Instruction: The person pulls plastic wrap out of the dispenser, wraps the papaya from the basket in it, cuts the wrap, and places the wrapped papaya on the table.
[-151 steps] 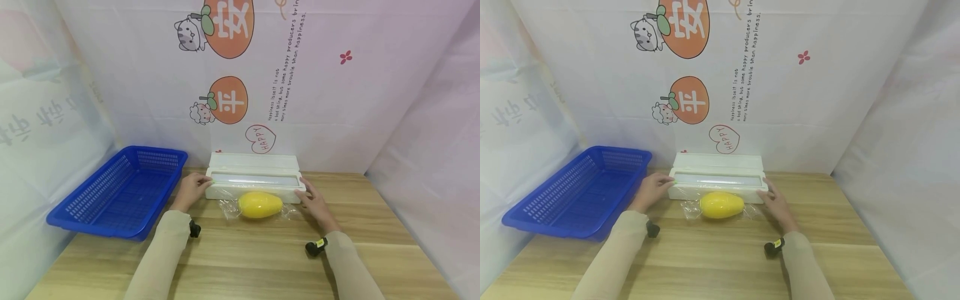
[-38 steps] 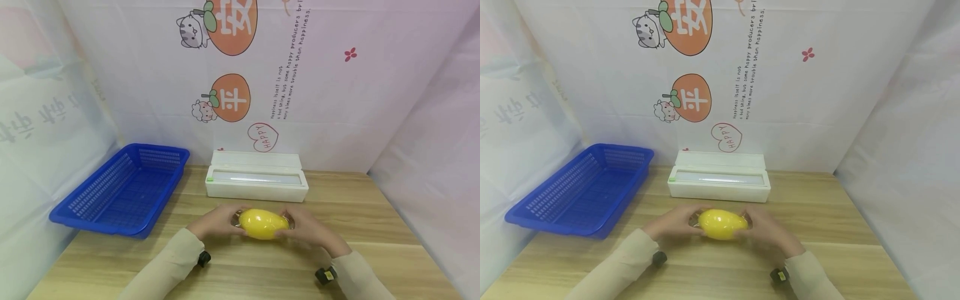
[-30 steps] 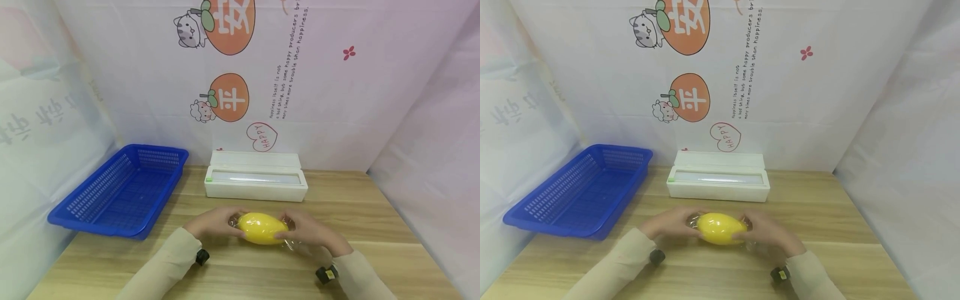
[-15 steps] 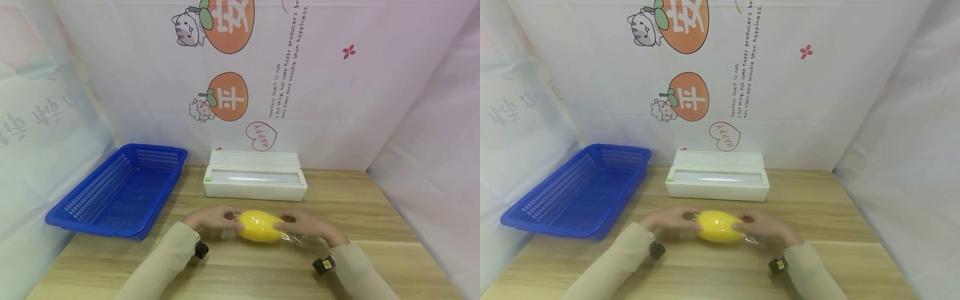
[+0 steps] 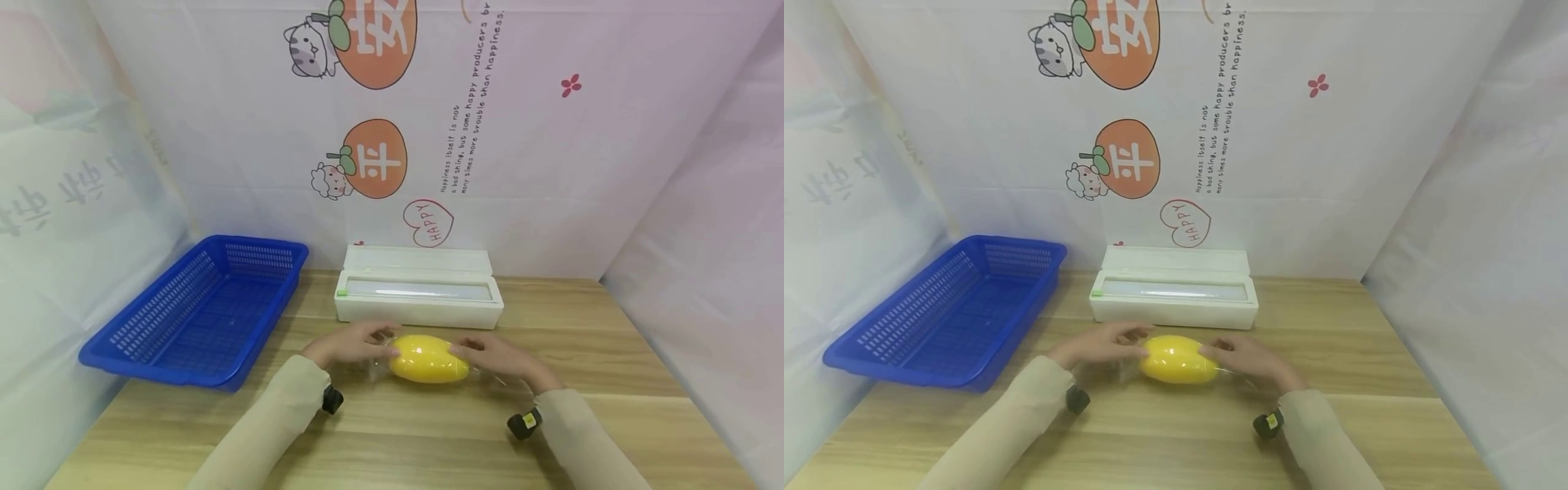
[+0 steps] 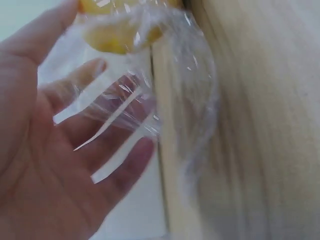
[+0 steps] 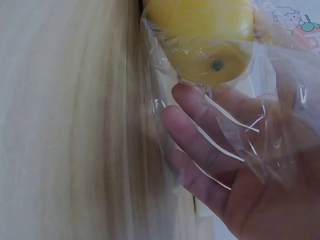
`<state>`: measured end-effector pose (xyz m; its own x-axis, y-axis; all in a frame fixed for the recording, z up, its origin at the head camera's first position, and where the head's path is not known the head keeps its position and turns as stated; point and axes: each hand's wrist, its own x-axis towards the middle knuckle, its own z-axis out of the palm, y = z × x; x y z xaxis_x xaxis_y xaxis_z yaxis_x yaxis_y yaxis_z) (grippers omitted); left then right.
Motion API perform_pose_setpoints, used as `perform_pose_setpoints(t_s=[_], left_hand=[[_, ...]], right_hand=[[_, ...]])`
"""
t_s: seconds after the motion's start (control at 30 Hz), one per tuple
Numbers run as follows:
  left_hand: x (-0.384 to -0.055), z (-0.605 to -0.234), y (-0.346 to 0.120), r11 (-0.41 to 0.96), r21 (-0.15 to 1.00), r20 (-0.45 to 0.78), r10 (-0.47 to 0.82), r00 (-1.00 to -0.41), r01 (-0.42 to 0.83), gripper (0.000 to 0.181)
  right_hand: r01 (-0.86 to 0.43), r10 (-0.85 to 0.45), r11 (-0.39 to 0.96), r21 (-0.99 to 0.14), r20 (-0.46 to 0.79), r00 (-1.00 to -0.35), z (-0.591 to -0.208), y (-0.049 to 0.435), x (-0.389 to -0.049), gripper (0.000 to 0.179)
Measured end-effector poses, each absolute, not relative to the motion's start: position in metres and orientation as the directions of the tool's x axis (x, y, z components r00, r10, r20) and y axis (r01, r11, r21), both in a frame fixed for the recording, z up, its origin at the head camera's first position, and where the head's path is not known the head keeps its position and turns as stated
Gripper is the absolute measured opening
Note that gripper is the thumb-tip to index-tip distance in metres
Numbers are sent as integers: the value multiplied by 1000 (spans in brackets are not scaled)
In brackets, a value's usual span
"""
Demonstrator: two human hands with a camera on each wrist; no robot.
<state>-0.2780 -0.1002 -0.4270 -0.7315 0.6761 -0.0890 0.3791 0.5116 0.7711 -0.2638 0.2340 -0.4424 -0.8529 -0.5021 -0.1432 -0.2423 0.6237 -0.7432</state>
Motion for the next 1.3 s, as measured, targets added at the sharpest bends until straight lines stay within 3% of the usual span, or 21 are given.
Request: perform_pose_setpoints(t_s=[0.1, 0.27, 0.37, 0.5, 0.67, 0.77, 1.07, 1.3], left_hand=[[-270, -416, -94, 520, 699, 12, 678, -735, 491, 59], [-253, -405, -78, 575, 452, 133, 712, -689, 681, 49], [-247, -405, -71, 611, 337, 140, 720, -680, 716, 53], [-245, -411, -68, 652, 283, 126, 702, -701, 704, 61], [-249, -416, -70, 654, 308, 134, 689, -712, 691, 70], [-251, -418, -70, 646, 343, 135, 685, -716, 682, 73], [-260, -433, -73, 599, 422, 113, 711, -694, 681, 74], [-269, -427, -79, 556, 591, 3, 723, -691, 585, 73]], right_hand=[[-239, -492, 624, -744, -136, -860, -439, 233, -263, 40], [-267, -487, 635, -725, -108, -867, -432, 233, -260, 39], [-319, -473, 641, -698, -31, -881, -424, 232, -255, 35], [-412, -468, 639, -649, 98, -878, -411, 225, -243, 39], [-539, -549, 675, -504, 144, -823, -414, 211, -234, 68], [-559, -567, 678, -477, 144, -811, -426, 209, -234, 74], [-531, -575, 594, -604, 143, -805, -432, 217, -234, 64], [-456, -610, 542, -706, 42, -791, -434, 224, -243, 59]])
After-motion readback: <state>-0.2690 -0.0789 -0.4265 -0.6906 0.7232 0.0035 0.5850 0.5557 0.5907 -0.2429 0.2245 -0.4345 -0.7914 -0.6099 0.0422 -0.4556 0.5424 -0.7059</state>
